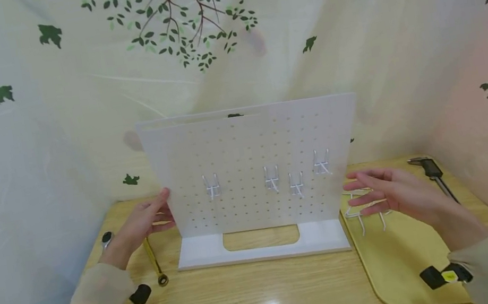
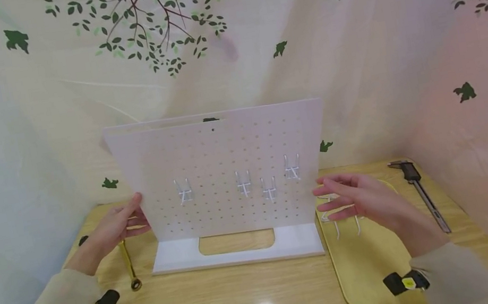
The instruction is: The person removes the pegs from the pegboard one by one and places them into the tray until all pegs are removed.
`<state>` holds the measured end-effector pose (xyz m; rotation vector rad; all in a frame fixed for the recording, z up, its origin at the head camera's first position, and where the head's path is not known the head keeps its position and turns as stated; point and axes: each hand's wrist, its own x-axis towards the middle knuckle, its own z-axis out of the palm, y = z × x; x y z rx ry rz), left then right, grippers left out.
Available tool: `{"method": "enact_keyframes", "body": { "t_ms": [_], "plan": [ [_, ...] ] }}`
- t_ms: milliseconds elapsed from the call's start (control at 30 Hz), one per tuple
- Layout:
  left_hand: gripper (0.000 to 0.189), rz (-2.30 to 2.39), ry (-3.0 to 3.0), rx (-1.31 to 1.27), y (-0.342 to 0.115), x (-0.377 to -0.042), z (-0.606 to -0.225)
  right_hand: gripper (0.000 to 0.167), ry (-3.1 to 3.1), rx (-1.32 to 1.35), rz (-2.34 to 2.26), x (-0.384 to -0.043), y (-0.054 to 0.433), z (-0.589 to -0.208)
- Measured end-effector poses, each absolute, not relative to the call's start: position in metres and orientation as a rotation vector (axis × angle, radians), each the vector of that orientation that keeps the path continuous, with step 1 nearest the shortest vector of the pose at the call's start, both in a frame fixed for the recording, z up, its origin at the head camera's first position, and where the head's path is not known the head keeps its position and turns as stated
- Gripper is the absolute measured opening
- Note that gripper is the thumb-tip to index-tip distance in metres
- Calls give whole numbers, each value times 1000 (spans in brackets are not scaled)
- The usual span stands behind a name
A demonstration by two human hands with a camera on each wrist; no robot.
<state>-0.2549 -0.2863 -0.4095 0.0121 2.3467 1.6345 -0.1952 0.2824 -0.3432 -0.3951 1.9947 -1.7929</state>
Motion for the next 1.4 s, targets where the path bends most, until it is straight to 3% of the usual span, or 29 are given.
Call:
{"method": "enact_keyframes", "body": {
  "t_ms": [133, 400, 867, 1400],
  "plan": [
    [81, 1630, 2351, 10, -287, -255, -409, 53, 1953, -399, -1835, -199, 265, -338],
    [79, 1647, 2332, 18, -286, -255, -408, 59, 1904, -316, -1854, -210, 238, -336],
    [79, 1677, 2309, 21, -286, -255, -408, 29, 1670, -257, -1966, -223, 233, -342],
    [80, 1638, 2343, 14, -285, -252, -405, 26, 1502, -248, -2061, -225, 231, -338]
  ]
}}
